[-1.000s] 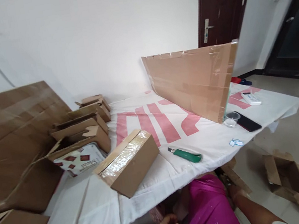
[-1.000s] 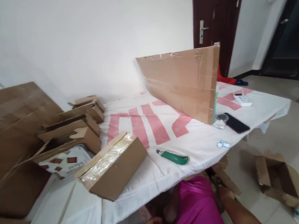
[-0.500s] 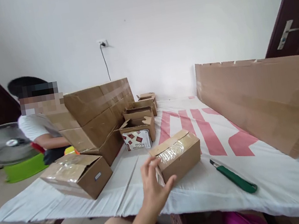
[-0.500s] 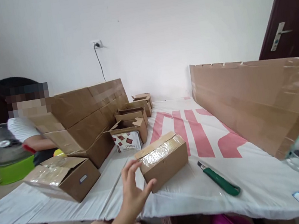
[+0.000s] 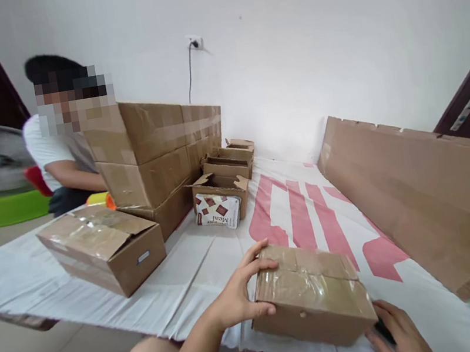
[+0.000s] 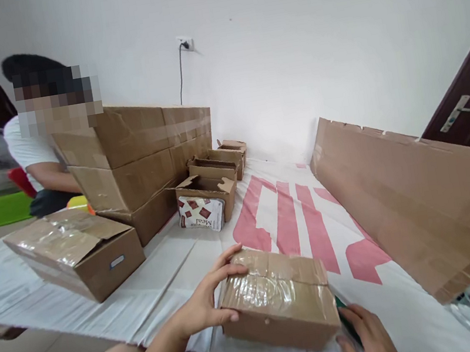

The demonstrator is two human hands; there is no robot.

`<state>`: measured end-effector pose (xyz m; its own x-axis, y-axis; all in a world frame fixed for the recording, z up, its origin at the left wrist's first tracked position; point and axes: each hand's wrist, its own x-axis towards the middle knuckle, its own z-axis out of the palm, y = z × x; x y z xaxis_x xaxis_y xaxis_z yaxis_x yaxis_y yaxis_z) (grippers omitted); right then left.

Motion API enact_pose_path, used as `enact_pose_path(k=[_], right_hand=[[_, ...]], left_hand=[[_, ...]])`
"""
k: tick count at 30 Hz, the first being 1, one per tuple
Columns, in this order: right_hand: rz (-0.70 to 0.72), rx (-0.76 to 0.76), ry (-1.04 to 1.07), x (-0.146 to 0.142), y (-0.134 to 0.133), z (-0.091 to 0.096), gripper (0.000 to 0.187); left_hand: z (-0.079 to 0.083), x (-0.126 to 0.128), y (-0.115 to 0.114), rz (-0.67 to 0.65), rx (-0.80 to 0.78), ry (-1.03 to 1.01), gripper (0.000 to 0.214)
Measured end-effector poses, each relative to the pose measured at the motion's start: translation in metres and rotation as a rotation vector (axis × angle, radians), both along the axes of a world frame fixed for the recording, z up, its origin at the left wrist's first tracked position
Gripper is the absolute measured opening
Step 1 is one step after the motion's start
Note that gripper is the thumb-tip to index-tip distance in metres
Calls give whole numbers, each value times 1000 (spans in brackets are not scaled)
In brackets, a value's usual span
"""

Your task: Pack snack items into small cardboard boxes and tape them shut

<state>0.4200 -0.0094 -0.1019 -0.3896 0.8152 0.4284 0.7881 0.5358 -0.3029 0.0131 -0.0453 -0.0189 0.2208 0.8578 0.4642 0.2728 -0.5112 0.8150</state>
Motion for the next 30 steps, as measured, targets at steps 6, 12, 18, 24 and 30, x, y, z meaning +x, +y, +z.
enact_pose_path(k=[6,12,18,24,30], right_hand=[[-54,-120,-159,6,62,3,36],[-81,-43,-140,-22,81,116,44],[530,63,-414,-134,37,193,45],[576,310,-600,-170,33,193,40],[512,254,-737,-130,29,205,39]], left_hand=[[-21,10,0,24,-27,-298,55],[-24,11,-1,15,-57,-338,48],[-23,11,2,37,-67,-344,52],[-28,9,2,26,-43,-354,48],[-30,9,2,12,-44,-338,43]])
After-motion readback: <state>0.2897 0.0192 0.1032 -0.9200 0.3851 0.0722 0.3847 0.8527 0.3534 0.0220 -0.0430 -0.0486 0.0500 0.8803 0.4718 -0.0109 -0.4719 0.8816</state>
